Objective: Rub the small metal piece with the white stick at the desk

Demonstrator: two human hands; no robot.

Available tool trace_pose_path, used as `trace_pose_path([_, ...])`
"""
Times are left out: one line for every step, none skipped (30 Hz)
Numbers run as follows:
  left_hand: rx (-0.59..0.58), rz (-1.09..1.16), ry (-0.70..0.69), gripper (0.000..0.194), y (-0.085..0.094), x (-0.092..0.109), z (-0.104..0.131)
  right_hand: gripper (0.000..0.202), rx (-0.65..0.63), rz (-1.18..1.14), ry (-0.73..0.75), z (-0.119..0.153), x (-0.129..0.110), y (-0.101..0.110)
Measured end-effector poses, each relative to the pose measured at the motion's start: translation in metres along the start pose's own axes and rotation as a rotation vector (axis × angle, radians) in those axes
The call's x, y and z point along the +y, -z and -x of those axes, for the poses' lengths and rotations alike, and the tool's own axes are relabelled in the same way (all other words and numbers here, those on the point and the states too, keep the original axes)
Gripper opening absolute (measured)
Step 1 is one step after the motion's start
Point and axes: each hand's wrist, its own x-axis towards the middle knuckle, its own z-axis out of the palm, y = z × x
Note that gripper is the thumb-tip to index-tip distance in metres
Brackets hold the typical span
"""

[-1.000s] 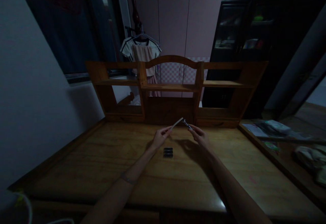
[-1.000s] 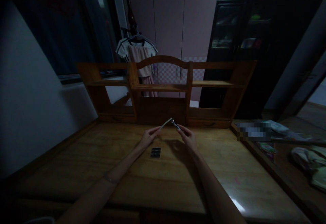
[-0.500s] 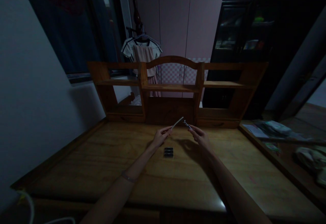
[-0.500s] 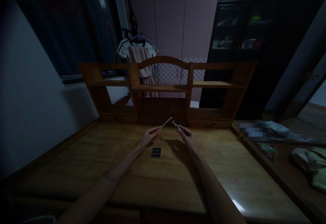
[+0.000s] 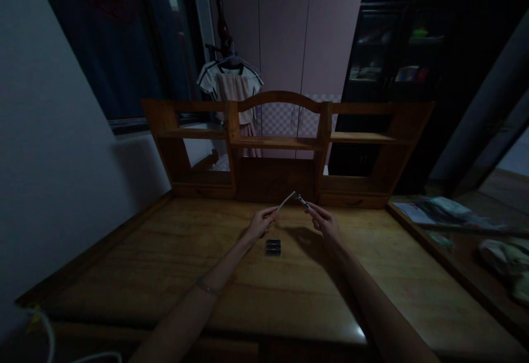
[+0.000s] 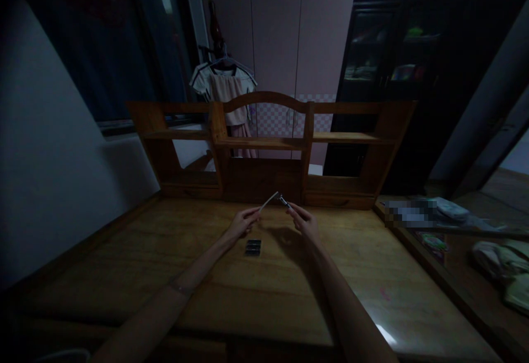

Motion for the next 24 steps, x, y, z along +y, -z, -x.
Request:
trace_pose_path([-0.001, 0.030, -0.004, 0.061, 0.0000, -0.0002, -0.0004, 0.047, 0.005, -0.001, -0.005, -0.0002, 0.0002, 0.0005])
trace_pose_path([-0.009, 0.060, -0.007, 0.061, -0.0002, -0.0005, -0.0007, 0.047, 0.011, 0.002, -0.013, -0.0003, 0.0004, 0.0009])
trace_pose_path([-0.022, 0.080, -0.007, 0.061, -0.0006, -0.0007, -0.0009, 0.047, 0.013, 0.006, -0.023, -0.0004, 0.0004, 0.0011])
trace_pose_path([-0.035, 0.088, 0.001, 0.061, -0.0011, -0.0010, -0.0009, 0.048, 0.010, 0.006, -0.032, -0.0004, 0.0002, 0.0012])
trace_pose_path([-0.047, 0.084, 0.014, 0.061, -0.0017, -0.0012, -0.0008, 0.048, 0.005, 0.000, -0.035, -0.0003, 0.0000, 0.0011])
trace_pose_path([-0.052, 0.071, 0.029, 0.061, -0.0022, -0.0014, -0.0006, 0.047, 0.002, -0.012, -0.033, -0.0003, -0.0002, 0.0009])
trace_pose_path([-0.050, 0.055, 0.041, 0.061, -0.0024, -0.0015, -0.0004, 0.046, 0.000, -0.029, -0.026, -0.0002, -0.0005, 0.0007])
trace_pose_path([-0.041, 0.040, 0.047, 0.061, -0.0024, -0.0015, -0.0002, 0.046, -0.002, -0.048, -0.019, -0.0002, -0.0008, 0.0005])
trace_pose_path([-0.029, 0.030, 0.046, 0.061, -0.0023, -0.0014, 0.0000, 0.045, 0.001, -0.065, -0.013, -0.0001, -0.0011, 0.0005])
trace_pose_path([-0.019, 0.024, 0.036, 0.061, -0.0021, -0.0011, 0.0002, 0.045, 0.008, -0.075, -0.011, 0.0000, -0.0014, 0.0005])
trace_pose_path([-0.015, 0.023, 0.021, 0.060, -0.0019, -0.0009, 0.0003, 0.045, 0.016, -0.078, -0.014, 0.0001, -0.0017, 0.0006])
trace_pose_path([-0.019, 0.024, 0.005, 0.059, -0.0019, -0.0006, 0.0004, 0.045, 0.024, -0.075, -0.020, 0.0003, -0.0021, 0.0005])
trace_pose_path([-0.027, 0.025, -0.008, 0.058, -0.0019, -0.0005, 0.0005, 0.045, 0.027, -0.070, -0.026, 0.0005, -0.0024, 0.0004])
trace_pose_path([-0.036, 0.023, -0.015, 0.058, -0.0021, -0.0005, 0.0004, 0.045, 0.025, -0.067, -0.031, 0.0007, -0.0028, 0.0000])
trace_pose_path([-0.041, 0.017, -0.016, 0.058, -0.0022, -0.0006, 0.0003, 0.046, 0.020, -0.067, -0.035, 0.0009, -0.0032, -0.0005])
trace_pose_path([-0.038, 0.008, -0.013, 0.058, -0.0023, -0.0007, 0.0002, 0.046, 0.015, -0.071, -0.036, 0.0011, -0.0036, -0.0011])
trace_pose_path([-0.029, -0.002, -0.010, 0.058, -0.0021, -0.0006, 0.0000, 0.046, 0.012, -0.078, -0.036, 0.0013, -0.0040, -0.0018])
trace_pose_path([-0.016, -0.010, -0.013, 0.058, -0.0018, -0.0005, -0.0001, 0.047, 0.012, -0.087, -0.034, 0.0014, -0.0045, -0.0024])
trace_pose_path([-0.005, -0.014, -0.023, 0.058, -0.0014, -0.0001, -0.0002, 0.047, 0.016, -0.095, -0.030, 0.0016, -0.0049, -0.0030])
trace_pose_path([0.002, -0.013, -0.037, 0.058, -0.0010, 0.0004, -0.0003, 0.048, 0.023, -0.100, -0.028, 0.0018, -0.0052, -0.0033])
trace_pose_path([0.004, -0.008, -0.054, 0.057, -0.0009, 0.0011, -0.0002, 0.048, 0.030, -0.101, -0.031, 0.0019, -0.0055, -0.0035])
trace_pose_path([0.001, -0.002, -0.067, 0.057, -0.0009, 0.0018, -0.0001, 0.049, 0.034, -0.099, -0.036, 0.0021, -0.0058, -0.0036])
trace_pose_path([-0.006, 0.004, -0.075, 0.057, -0.0013, 0.0024, 0.0000, 0.049, 0.033, -0.097, -0.043, 0.0023, -0.0061, -0.0035])
trace_pose_path([-0.013, 0.005, -0.076, 0.057, -0.0019, 0.0029, 0.0002, 0.049, 0.029, -0.095, -0.052, 0.0024, -0.0062, -0.0034])
